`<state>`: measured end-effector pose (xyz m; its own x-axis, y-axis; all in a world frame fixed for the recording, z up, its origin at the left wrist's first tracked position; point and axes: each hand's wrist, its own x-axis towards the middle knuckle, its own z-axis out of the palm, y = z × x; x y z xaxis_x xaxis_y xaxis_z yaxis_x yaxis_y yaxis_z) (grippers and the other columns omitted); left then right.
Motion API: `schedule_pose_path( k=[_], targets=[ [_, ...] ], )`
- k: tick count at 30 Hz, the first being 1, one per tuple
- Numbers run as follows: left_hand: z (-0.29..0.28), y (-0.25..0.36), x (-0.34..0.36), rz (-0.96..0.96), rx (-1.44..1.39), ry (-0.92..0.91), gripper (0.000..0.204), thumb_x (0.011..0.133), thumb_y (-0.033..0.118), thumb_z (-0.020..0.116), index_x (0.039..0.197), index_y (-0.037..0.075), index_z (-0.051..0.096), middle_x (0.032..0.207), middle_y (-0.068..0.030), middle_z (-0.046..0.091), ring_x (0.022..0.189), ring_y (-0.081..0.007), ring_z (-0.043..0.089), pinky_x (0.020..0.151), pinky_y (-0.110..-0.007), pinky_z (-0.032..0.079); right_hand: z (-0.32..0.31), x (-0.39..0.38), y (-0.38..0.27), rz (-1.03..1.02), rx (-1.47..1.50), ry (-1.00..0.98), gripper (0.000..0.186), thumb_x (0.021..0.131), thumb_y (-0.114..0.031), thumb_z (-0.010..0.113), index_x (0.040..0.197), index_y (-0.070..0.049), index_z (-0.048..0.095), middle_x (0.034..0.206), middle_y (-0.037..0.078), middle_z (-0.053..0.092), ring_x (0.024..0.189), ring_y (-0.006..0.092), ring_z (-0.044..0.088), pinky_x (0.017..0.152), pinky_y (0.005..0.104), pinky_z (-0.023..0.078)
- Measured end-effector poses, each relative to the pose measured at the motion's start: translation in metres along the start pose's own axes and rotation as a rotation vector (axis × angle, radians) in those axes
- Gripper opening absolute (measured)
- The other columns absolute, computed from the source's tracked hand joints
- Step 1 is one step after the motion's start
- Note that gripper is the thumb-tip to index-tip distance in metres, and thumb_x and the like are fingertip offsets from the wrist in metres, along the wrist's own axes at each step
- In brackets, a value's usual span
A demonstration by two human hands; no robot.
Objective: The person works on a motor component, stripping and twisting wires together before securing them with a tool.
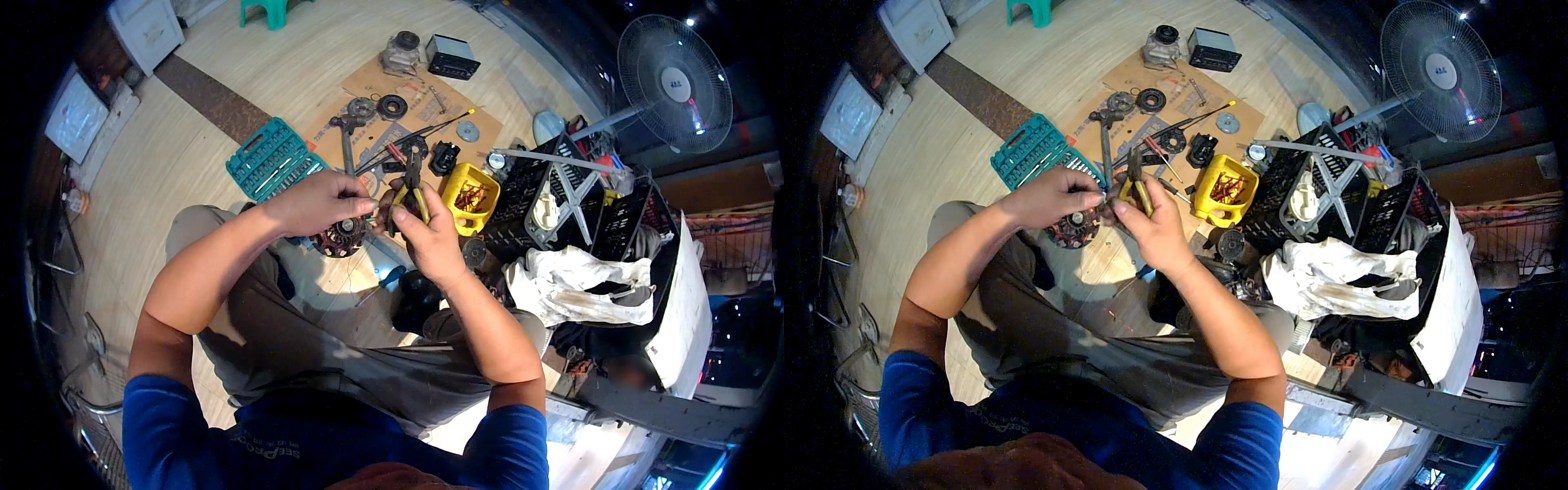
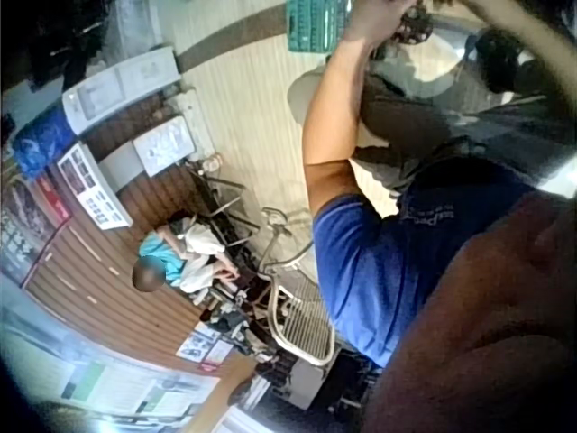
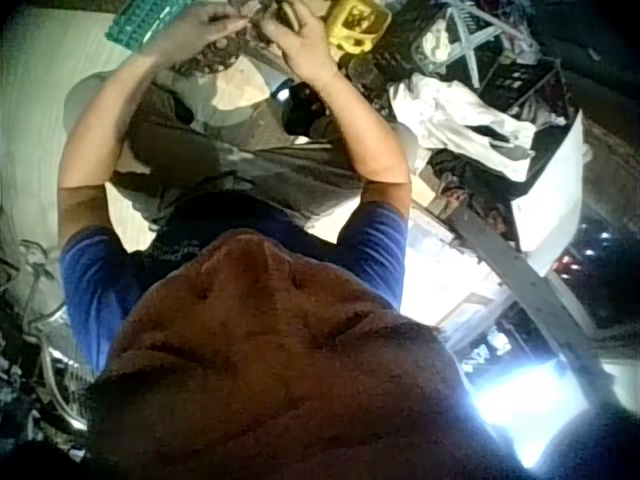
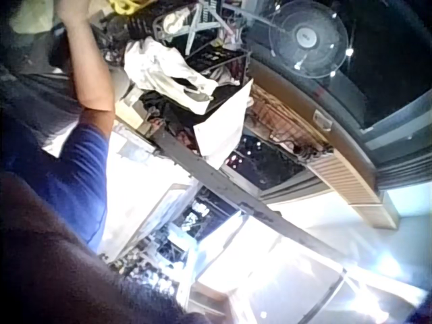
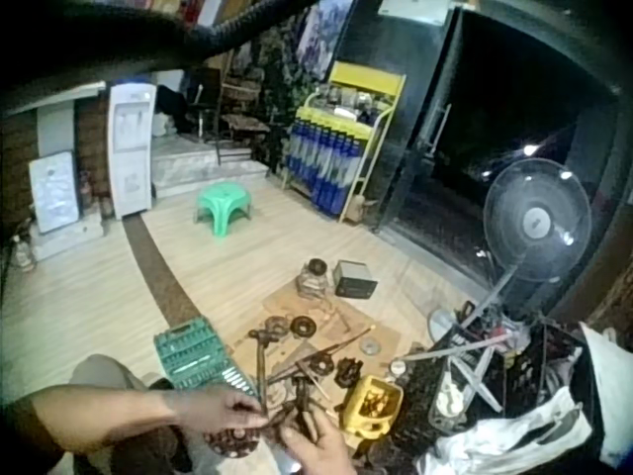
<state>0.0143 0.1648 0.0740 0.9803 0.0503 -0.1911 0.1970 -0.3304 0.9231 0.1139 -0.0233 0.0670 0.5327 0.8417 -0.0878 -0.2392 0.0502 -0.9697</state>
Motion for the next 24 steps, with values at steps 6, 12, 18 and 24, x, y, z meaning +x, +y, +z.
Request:
schedule_pose_path(
  k=[6, 12, 18, 24],
  targets=[
    [-0.0003, -0.0017, -0.0002, 0.004, -0.209, -0.030, 0.026, 0.092, 0.026, 0.060, 0.092, 0.000, 0.064, 0.078, -0.0012, 0.063, 0.074, -0.0085, 0.055, 0.069, -0.027, 0.046, 0.0022, -0.0009, -0.0081, 0.054, 0.443, -0.111, 0.039, 0.093, -0.012, 0.054, 0.128, 0.000, 0.043, 0.105, 0.014, 0.060, 0.095, 0.0244, 0.062, 0.088, 0.0381, 0.050],
    [-0.0016, 0.0058, -0.0017, -0.057, -0.068, -0.036, 0.025, 0.092, 0.025, 0.060, 0.092, 0.000, 0.063, 0.077, -0.0010, 0.062, 0.074, -0.0075, 0.054, 0.068, -0.026, 0.046, -0.0047, -0.0010, -0.0012, 0.057, 0.452, -0.101, 0.031, 0.094, -0.017, 0.054, 0.120, -0.001, 0.047, 0.094, 0.009, 0.058, 0.080, 0.0175, 0.056, 0.069, 0.0302, 0.047],
    [-0.0016, 0.0032, -0.0028, -0.021, -0.100, -0.005, 0.026, 0.092, 0.026, 0.060, 0.093, 0.000, 0.064, 0.077, -0.0012, 0.061, 0.073, -0.0078, 0.054, 0.067, -0.026, 0.045, -0.0013, -0.0029, -0.0042, 0.047, 0.346, -0.111, 0.028, 0.094, -0.018, 0.054, 0.116, -0.001, 0.048, 0.088, 0.007, 0.057, 0.075, 0.0151, 0.054, 0.065, 0.0275, 0.044],
    [-0.0027, 0.0020, -0.0023, -0.015, -0.077, 0.001, 0.027, 0.092, 0.025, 0.060, 0.095, -0.001, 0.064, 0.078, -0.0016, 0.063, 0.073, -0.0073, 0.054, 0.067, -0.026, 0.046, -0.0058, -0.0027, -0.0018, 0.036, 0.276, -0.156, 0.033, 0.091, -0.020, 0.058, 0.114, -0.001, 0.047, 0.095, 0.010, 0.055, 0.081, 0.0187, 0.053, 0.065, 0.0312, 0.045]
  ],
)
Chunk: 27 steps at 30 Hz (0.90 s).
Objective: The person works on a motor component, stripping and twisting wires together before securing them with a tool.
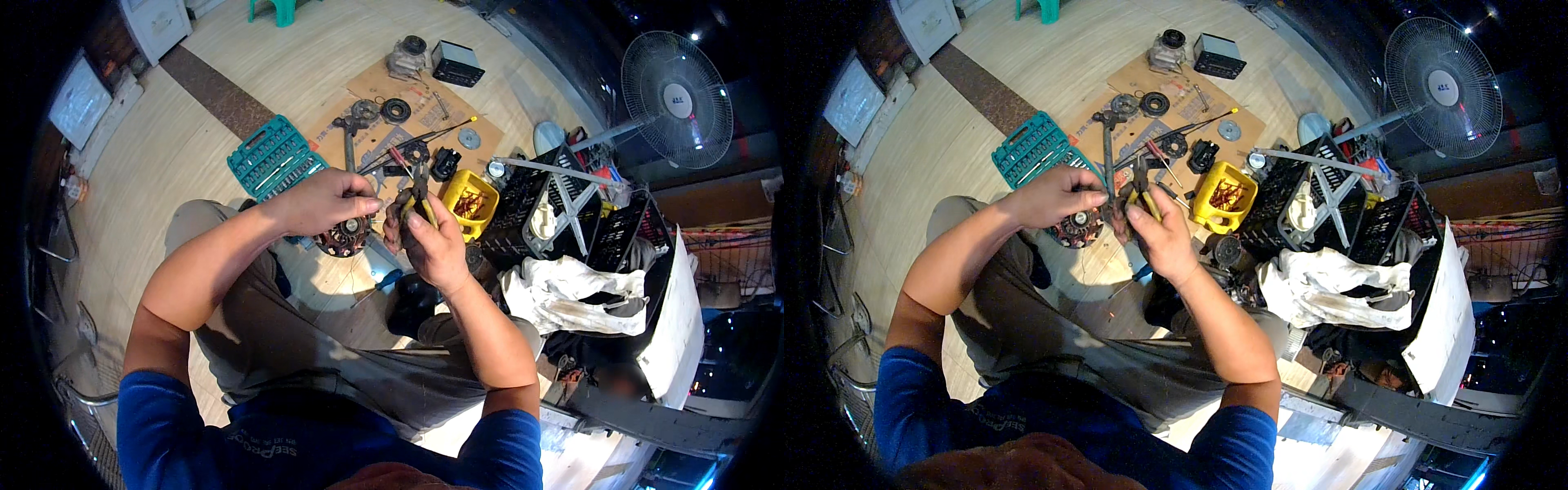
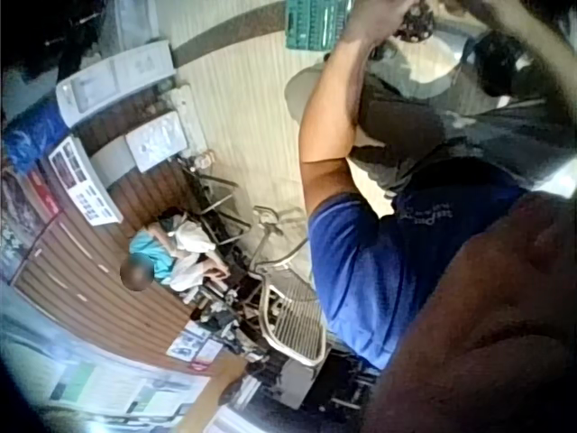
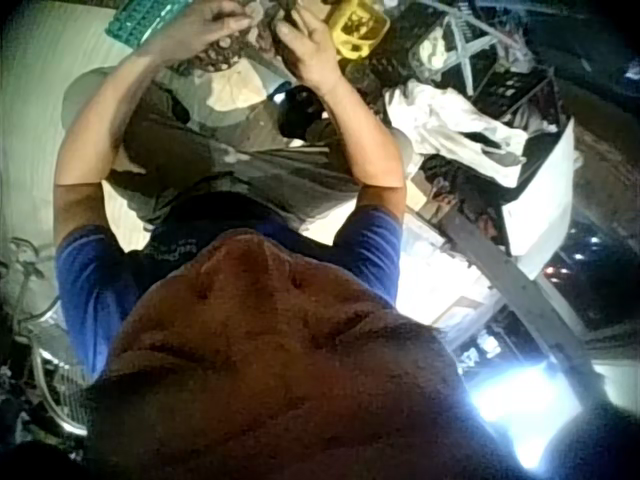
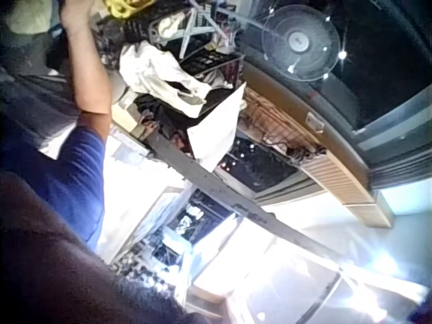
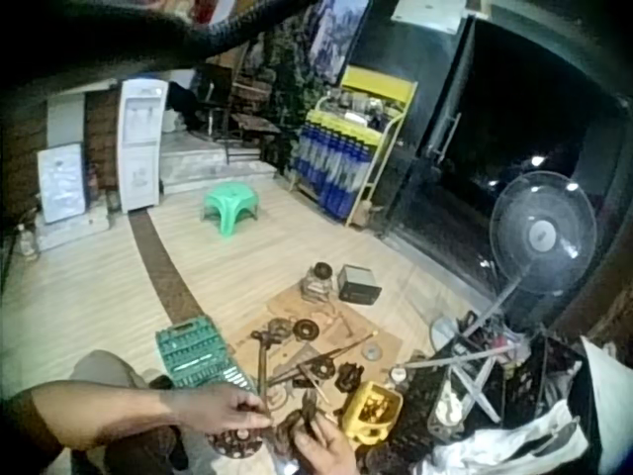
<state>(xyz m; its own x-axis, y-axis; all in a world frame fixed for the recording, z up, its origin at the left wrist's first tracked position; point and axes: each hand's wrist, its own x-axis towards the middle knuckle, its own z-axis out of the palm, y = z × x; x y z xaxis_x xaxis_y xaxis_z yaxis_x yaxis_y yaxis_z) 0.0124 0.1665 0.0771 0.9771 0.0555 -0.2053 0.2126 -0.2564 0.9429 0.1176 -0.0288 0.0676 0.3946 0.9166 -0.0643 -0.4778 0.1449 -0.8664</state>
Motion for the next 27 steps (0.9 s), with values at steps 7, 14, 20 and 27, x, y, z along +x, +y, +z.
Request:
schedule_pose_path(
  k=[7, 14, 20, 27],
  targets=[
    [0.002, 0.000, 0.000, 0.018, -0.197, 0.041, 0.021, 0.091, 0.020, 0.061, 0.098, 0.000, 0.064, 0.080, 0.0001, 0.064, 0.076, -0.0060, 0.056, 0.069, -0.025, 0.047, -0.005, 0.008, 0.006, -0.478, -1.138, 0.087, 0.056, 0.080, -0.010, 0.063, 0.130, 0.002, 0.040, 0.107, 0.021, 0.055, 0.092, 0.0313, 0.056, 0.081, 0.0384, 0.046],
    [0.008, 0.003, -0.001, 0.072, -0.183, -0.093, 0.027, 0.086, 0.023, 0.066, 0.096, -0.002, 0.066, 0.079, -0.0003, 0.066, 0.073, -0.0053, 0.056, 0.066, -0.024, 0.046, 0.012, 0.005, 0.000, -0.554, -1.623, 0.187, 0.076, 0.065, -0.009, 0.070, 0.131, 0.006, 0.035, 0.115, 0.022, 0.047, 0.107, 0.0378, 0.044, 0.093, 0.0460, 0.034],
    [0.011, 0.008, 0.001, 0.057, -0.030, -0.047, 0.030, 0.085, 0.027, 0.067, 0.090, -0.002, 0.069, 0.076, -0.0024, 0.066, 0.071, -0.0061, 0.055, 0.064, -0.026, 0.045, 0.024, 0.004, -0.005, -0.561, -1.690, 0.215, 0.078, 0.065, -0.010, 0.071, 0.132, 0.004, 0.035, 0.125, 0.020, 0.043, 0.113, 0.0373, 0.041, 0.095, 0.0495, 0.031],
    [0.010, 0.001, 0.005, -0.009, -0.064, -0.011, 0.027, 0.087, 0.024, 0.065, 0.091, -0.002, 0.067, 0.075, -0.0011, 0.064, 0.069, -0.0059, 0.054, 0.062, -0.026, 0.045, 0.019, 0.003, -0.019, -0.583, -1.500, 0.100, 0.077, 0.069, -0.016, 0.073, 0.132, 0.006, 0.035, 0.130, 0.022, 0.040, 0.116, 0.0408, 0.038, 0.099, 0.0488, 0.031]
  ],
)
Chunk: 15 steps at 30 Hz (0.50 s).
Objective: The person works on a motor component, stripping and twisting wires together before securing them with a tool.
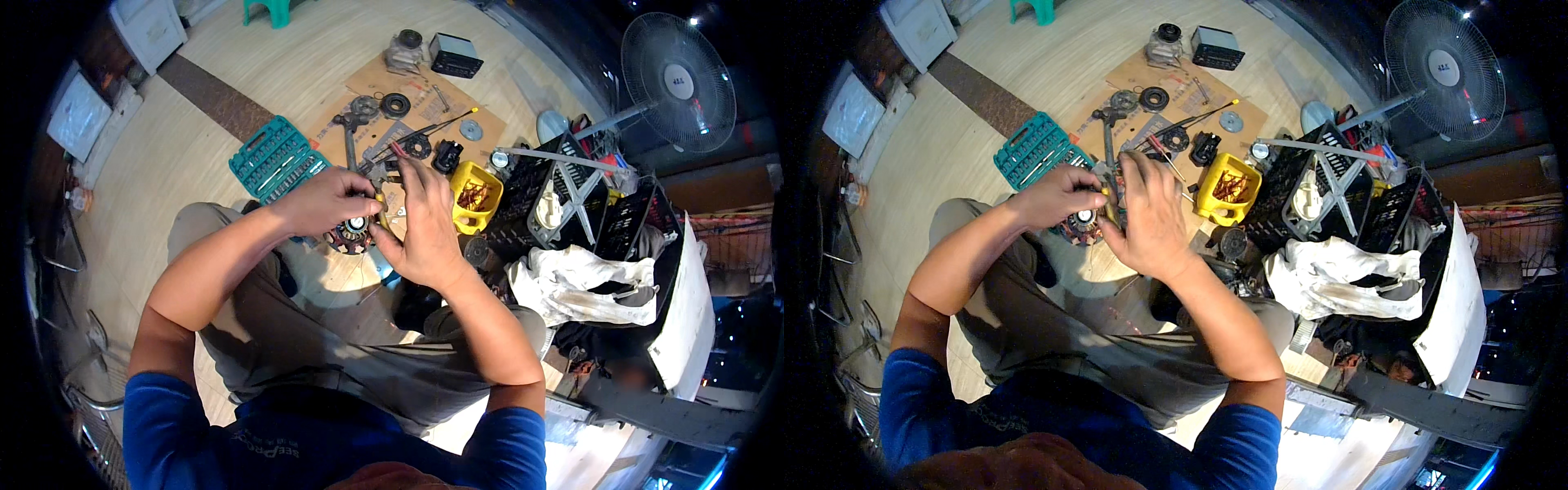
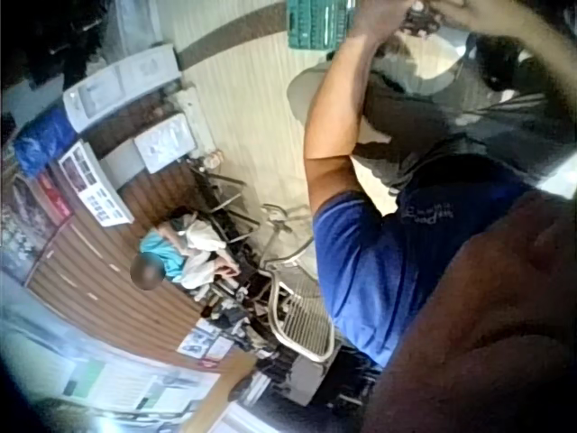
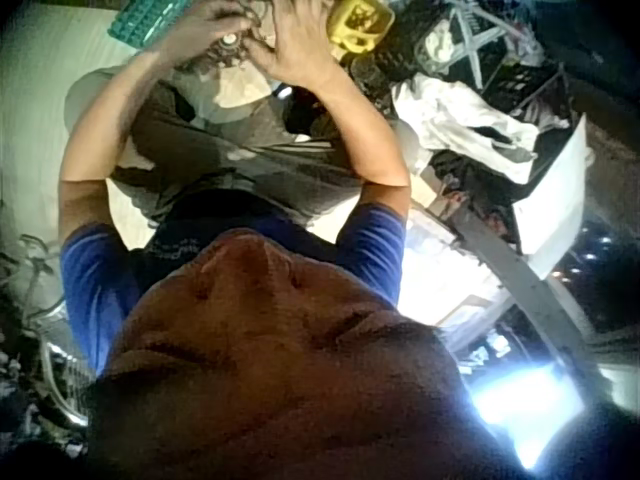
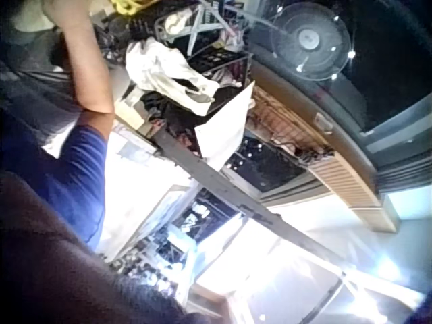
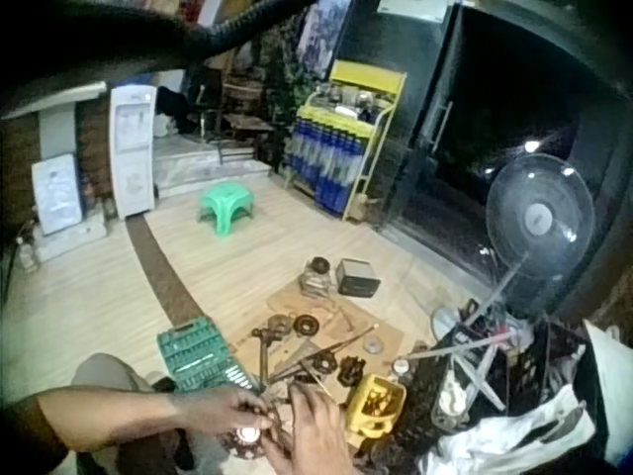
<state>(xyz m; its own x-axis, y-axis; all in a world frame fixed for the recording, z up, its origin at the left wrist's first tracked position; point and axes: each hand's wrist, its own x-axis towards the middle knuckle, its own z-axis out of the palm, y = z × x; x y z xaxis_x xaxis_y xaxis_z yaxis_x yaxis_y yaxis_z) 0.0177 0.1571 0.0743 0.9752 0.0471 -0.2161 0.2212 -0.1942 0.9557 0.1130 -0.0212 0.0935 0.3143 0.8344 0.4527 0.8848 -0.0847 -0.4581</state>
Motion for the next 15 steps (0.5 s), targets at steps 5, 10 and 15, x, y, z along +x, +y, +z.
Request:
schedule_pose_path(
  k=[5, 10, 15],
  targets=[
    [-0.001, -0.009, 0.006, 0.054, -0.130, -0.021, 0.023, 0.088, 0.019, 0.062, 0.097, -0.002, 0.063, 0.079, -0.0013, 0.062, 0.072, -0.0059, 0.055, 0.063, -0.025, 0.045, -0.001, -0.008, 0.016, 0.114, 0.034, -0.036, 0.059, 0.078, -0.017, 0.069, 0.126, 0.006, 0.043, 0.117, 0.024, 0.050, 0.105, 0.0410, 0.050, 0.089, 0.0456, 0.043],
    [0.000, -0.014, 0.008, 0.124, -0.032, -0.038, 0.024, 0.089, 0.020, 0.060, 0.095, -0.003, 0.062, 0.077, -0.0025, 0.062, 0.072, -0.0054, 0.055, 0.062, -0.025, 0.045, -0.007, -0.010, 0.021, 0.250, 0.096, 0.005, 0.027, 0.085, -0.008, 0.059, 0.111, 0.001, 0.059, 0.093, 0.023, 0.060, 0.084, 0.0411, 0.059, 0.074, 0.0448, 0.049],
    [-0.003, -0.014, 0.006, 0.131, 0.051, -0.118, 0.026, 0.091, 0.021, 0.053, 0.096, -0.003, 0.062, 0.081, -0.0069, 0.065, 0.074, -0.0114, 0.059, 0.068, -0.028, 0.047, -0.011, -0.010, 0.021, 0.232, 0.039, 0.004, 0.021, 0.085, -0.008, 0.062, 0.103, 0.003, 0.062, 0.091, 0.020, 0.064, 0.082, 0.0370, 0.063, 0.072, 0.0390, 0.051]
  ],
)
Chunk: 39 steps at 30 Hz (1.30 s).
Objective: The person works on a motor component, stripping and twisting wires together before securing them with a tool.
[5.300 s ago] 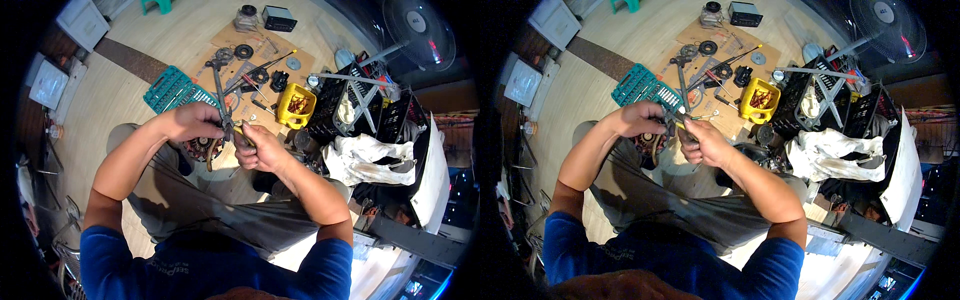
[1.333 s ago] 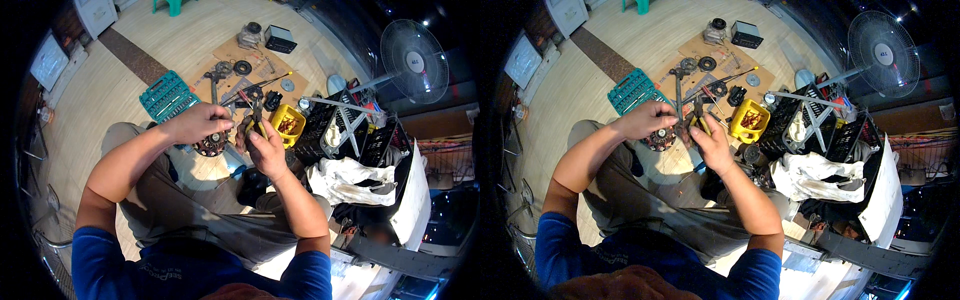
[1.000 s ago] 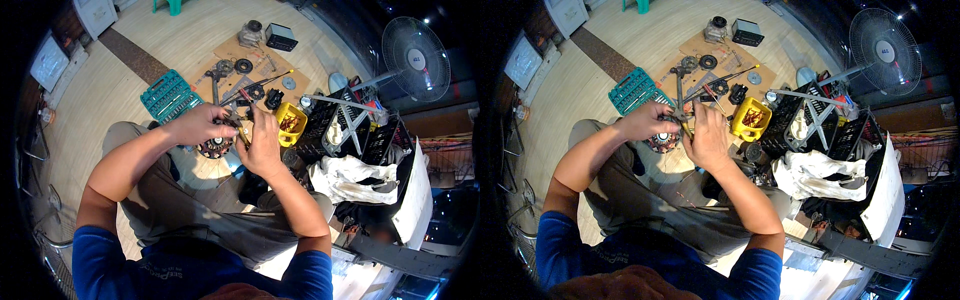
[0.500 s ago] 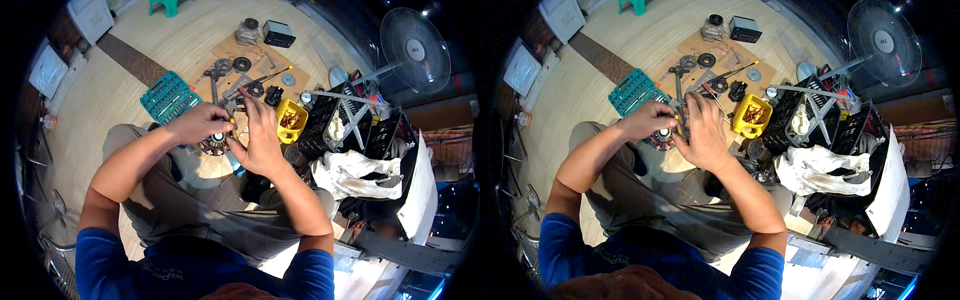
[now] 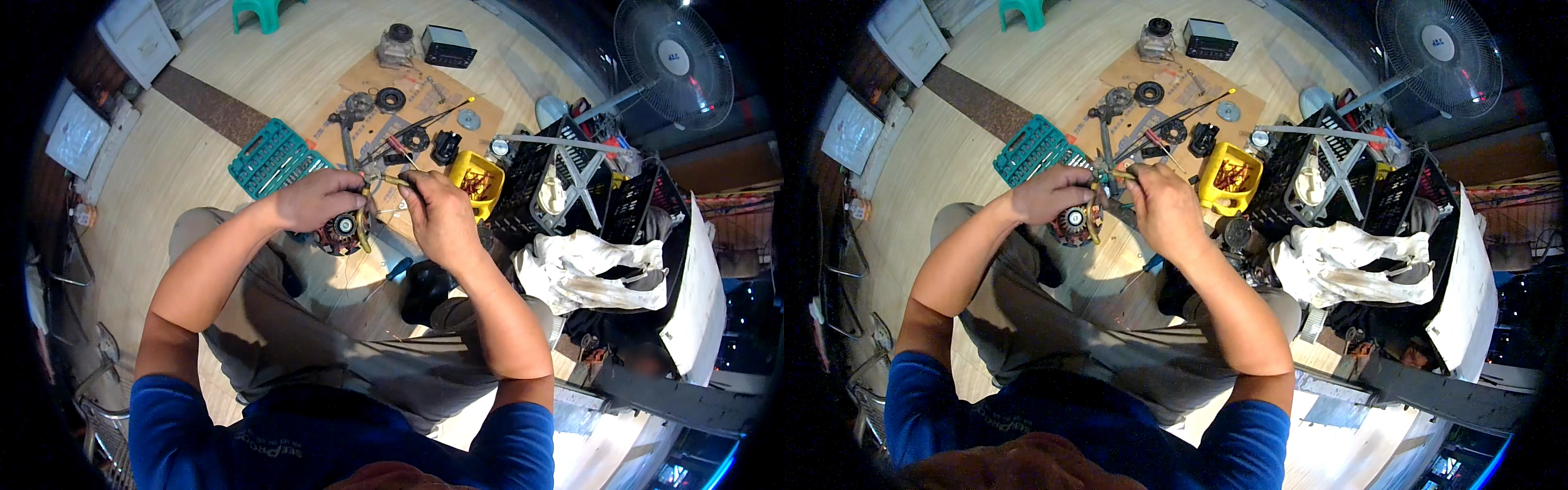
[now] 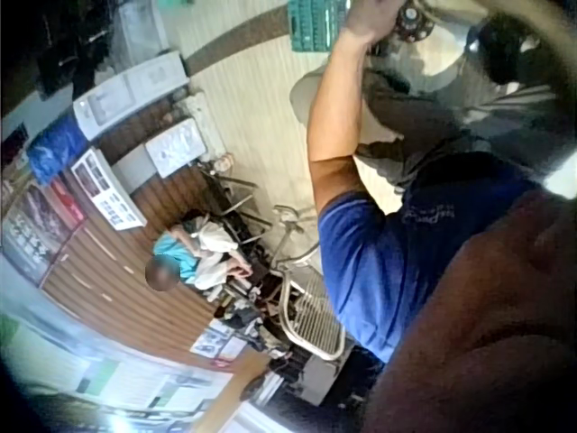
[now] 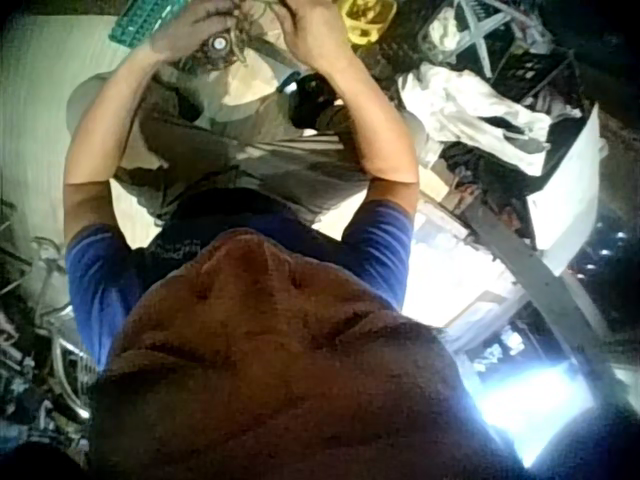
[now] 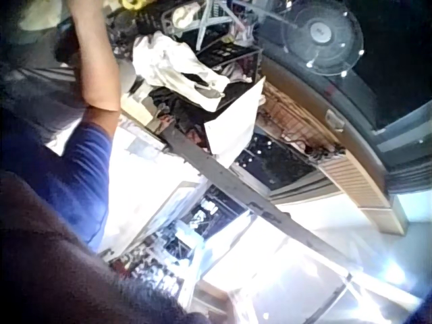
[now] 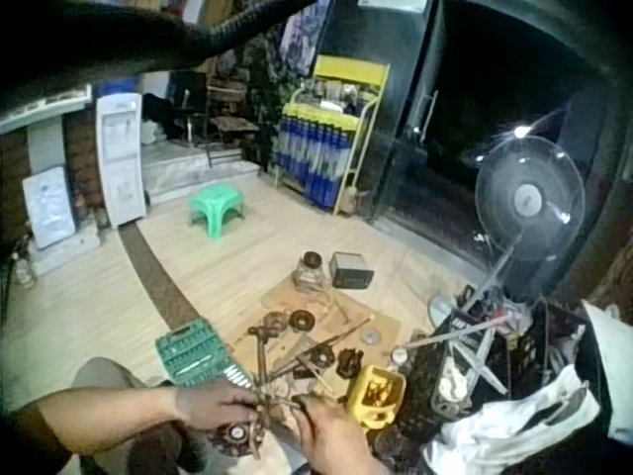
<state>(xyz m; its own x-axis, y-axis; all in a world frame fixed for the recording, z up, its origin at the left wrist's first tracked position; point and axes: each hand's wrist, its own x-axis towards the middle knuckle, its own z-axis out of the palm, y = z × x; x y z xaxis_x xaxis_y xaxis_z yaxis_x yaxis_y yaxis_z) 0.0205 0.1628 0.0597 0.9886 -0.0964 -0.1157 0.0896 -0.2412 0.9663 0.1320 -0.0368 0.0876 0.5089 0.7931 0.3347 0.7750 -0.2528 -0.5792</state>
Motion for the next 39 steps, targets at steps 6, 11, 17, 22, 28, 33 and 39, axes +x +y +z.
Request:
schedule_pose_path(
  k=[6, 11, 17, 22, 28, 33, 39],
  targets=[
    [0.002, 0.001, 0.002, 0.009, -0.016, -0.057, 0.025, 0.093, 0.020, 0.051, 0.094, -0.003, 0.060, 0.084, -0.0081, 0.064, 0.078, -0.0126, 0.058, 0.071, -0.029, 0.046, 0.009, -0.003, 0.002, -0.036, -0.038, 0.016, 0.021, 0.085, -0.011, 0.061, 0.103, -0.001, 0.061, 0.084, 0.019, 0.060, 0.078, 0.0378, 0.060, 0.068, 0.0438, 0.049],
    [0.008, -0.005, 0.003, -0.021, -0.035, -0.066, 0.026, 0.093, 0.022, 0.052, 0.094, -0.003, 0.060, 0.083, -0.0055, 0.058, 0.078, -0.0117, 0.054, 0.073, -0.029, 0.044, 0.018, -0.003, 0.004, -0.093, -0.072, 0.025, 0.020, 0.084, -0.015, 0.063, 0.102, -0.004, 0.062, 0.082, 0.017, 0.060, 0.075, 0.0360, 0.061, 0.067, 0.0430, 0.050],
    [0.009, 0.005, 0.001, -0.092, -0.108, -0.040, 0.024, 0.093, 0.022, 0.053, 0.090, -0.001, 0.060, 0.080, -0.0031, 0.056, 0.075, -0.0101, 0.052, 0.069, -0.028, 0.043, 0.022, -0.002, 0.005, -0.084, -0.107, 0.021, 0.021, 0.085, -0.018, 0.063, 0.100, -0.003, 0.063, 0.081, 0.017, 0.060, 0.072, 0.0356, 0.062, 0.064, 0.0423, 0.051],
    [0.009, 0.003, -0.001, -0.149, -0.209, -0.032, 0.025, 0.093, 0.022, 0.053, 0.086, -0.001, 0.059, 0.077, -0.0020, 0.053, 0.073, -0.0095, 0.048, 0.066, -0.028, 0.042, 0.024, -0.001, 0.003, -0.078, -0.080, 0.007, 0.020, 0.085, -0.017, 0.063, 0.099, -0.002, 0.063, 0.081, 0.018, 0.060, 0.073, 0.0360, 0.061, 0.065, 0.0428, 0.050],
    [0.008, 0.012, -0.003, -0.104, -0.166, -0.013, 0.023, 0.092, 0.020, 0.053, 0.086, -0.001, 0.060, 0.076, -0.0006, 0.054, 0.073, -0.0077, 0.048, 0.066, -0.027, 0.042, 0.025, 0.001, 0.001, -0.073, -0.049, 0.004, 0.018, 0.084, -0.014, 0.063, 0.096, -0.001, 0.062, 0.079, 0.018, 0.059, 0.073, 0.0370, 0.061, 0.066, 0.0439, 0.050],
    [0.008, 0.011, -0.003, -0.101, -0.101, -0.027, 0.022, 0.092, 0.019, 0.053, 0.088, -0.001, 0.061, 0.074, 0.0008, 0.058, 0.072, -0.0065, 0.049, 0.066, -0.026, 0.042, 0.025, 0.001, -0.007, -0.030, -0.059, -0.002, 0.015, 0.082, -0.012, 0.063, 0.090, 0.000, 0.061, 0.076, 0.019, 0.059, 0.072, 0.0375, 0.060, 0.065, 0.0441, 0.050],
    [0.007, 0.006, -0.001, -0.107, -0.035, -0.056, 0.023, 0.092, 0.019, 0.054, 0.093, -0.002, 0.062, 0.076, 0.0006, 0.059, 0.072, -0.0065, 0.051, 0.067, -0.026, 0.043, 0.025, -0.001, -0.004, 0.010, 0.004, 0.006, 0.015, 0.079, -0.009, 0.065, 0.090, 0.001, 0.062, 0.079, 0.020, 0.061, 0.073, 0.0383, 0.061, 0.066, 0.0438, 0.050]
  ],
)
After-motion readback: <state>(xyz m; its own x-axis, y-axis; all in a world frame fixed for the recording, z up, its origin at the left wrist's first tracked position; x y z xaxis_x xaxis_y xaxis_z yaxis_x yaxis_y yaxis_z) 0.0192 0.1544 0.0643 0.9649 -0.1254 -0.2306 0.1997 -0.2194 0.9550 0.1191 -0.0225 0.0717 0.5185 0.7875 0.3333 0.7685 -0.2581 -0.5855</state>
